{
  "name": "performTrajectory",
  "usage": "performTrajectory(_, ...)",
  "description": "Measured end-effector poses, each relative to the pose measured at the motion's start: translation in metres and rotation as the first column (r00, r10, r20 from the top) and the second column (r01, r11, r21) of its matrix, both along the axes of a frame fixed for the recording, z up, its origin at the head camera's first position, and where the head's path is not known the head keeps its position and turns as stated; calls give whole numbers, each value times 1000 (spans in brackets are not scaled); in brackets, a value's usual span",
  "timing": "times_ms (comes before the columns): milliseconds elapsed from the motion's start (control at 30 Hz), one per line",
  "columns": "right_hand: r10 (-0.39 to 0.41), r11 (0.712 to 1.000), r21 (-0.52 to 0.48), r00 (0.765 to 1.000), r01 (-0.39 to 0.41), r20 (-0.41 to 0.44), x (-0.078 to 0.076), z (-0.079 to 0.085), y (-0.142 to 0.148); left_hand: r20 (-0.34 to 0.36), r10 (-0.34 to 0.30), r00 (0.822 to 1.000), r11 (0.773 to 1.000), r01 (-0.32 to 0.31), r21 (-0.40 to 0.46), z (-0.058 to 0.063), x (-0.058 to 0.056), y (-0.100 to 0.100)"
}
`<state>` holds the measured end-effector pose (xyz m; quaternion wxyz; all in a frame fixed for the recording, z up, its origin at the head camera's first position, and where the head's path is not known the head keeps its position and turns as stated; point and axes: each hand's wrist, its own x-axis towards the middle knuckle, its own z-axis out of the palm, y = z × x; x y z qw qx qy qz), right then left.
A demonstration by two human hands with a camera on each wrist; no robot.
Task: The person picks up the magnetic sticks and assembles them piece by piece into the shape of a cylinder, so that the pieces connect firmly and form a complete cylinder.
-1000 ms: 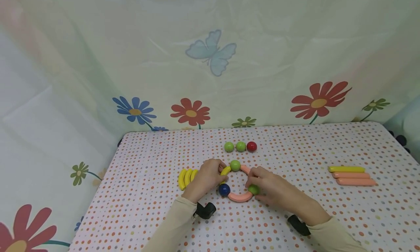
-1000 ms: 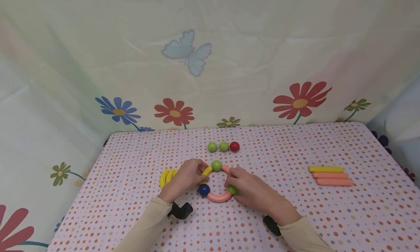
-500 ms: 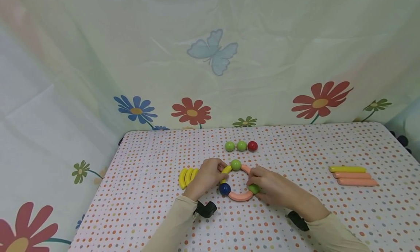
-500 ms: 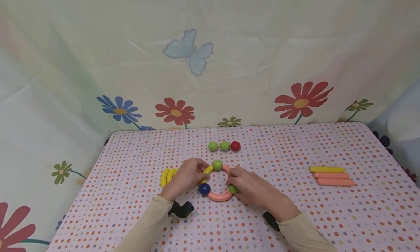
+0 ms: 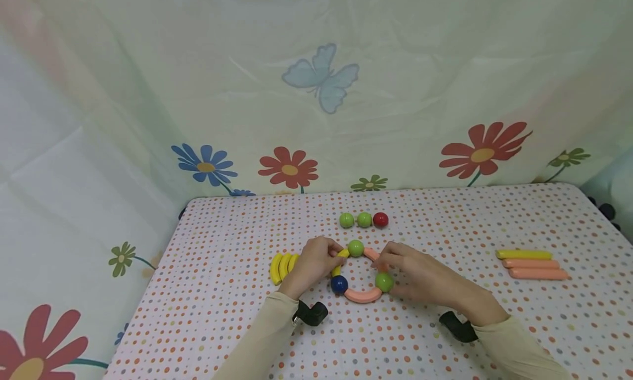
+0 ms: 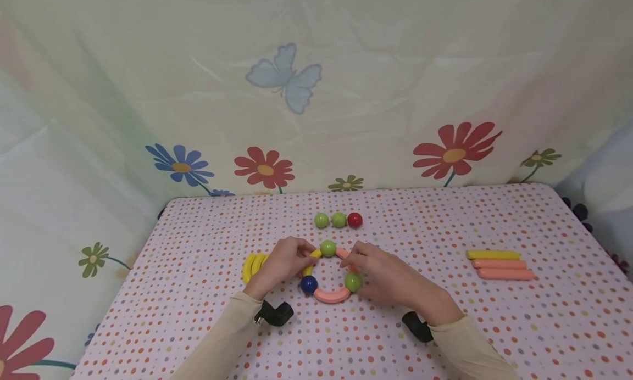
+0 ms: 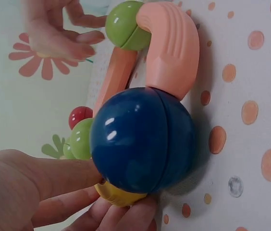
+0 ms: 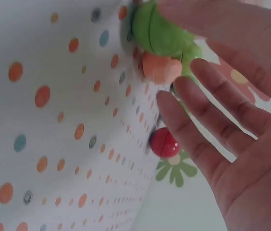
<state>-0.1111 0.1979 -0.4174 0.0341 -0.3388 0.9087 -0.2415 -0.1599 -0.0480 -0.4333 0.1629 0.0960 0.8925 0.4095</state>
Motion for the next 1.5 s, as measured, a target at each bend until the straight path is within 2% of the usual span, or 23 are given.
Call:
performTrajectory(267,-3,1000,-22,995,5,99,-2,-4,2,-21,8,1000,993,-10,-115,3,-1,9)
performTrajectory(467,-8,998,-58,996,14,92,1,-8,8,-9,14,1000,986,-16,-166,10,0,13)
performTrajectory(567,-24,993,-110,993,36,112,1,-7,22,-62,-25,998,976,12,-215,11,0,14)
performTrajectory(667,-81,984,-145,989,99,126,0,-7,42,-147,-98,984,966,59,-251,11,-3,17)
performTrajectory(800,-177,967,-180,984,180,29,0,-13,74,-227,-188,956,965,137,-224,9,-9,21)
performTrajectory(900,-252,954,-187,964,234,-79,0,-18,99,-242,-238,941,960,189,-207,9,-12,24)
performTrajectory(967,-303,944,-171,945,281,-121,0,-19,116,-240,-257,936,955,209,-209,9,-14,26)
performTrajectory(1100,-414,910,-109,899,401,-145,4,-19,147,-242,-275,930,948,220,-231,9,-15,29)
performTrajectory(1267,-499,866,-36,861,498,-102,1,-13,181,-286,-283,916,941,206,-270,7,-13,29)
performTrajectory(1400,-529,847,53,848,528,9,-4,-7,202,-314,-284,906,941,201,-272,5,-12,29)
performTrajectory(1500,-529,847,128,843,516,99,-8,-3,211,-315,-275,908,946,198,-256,4,-12,28)
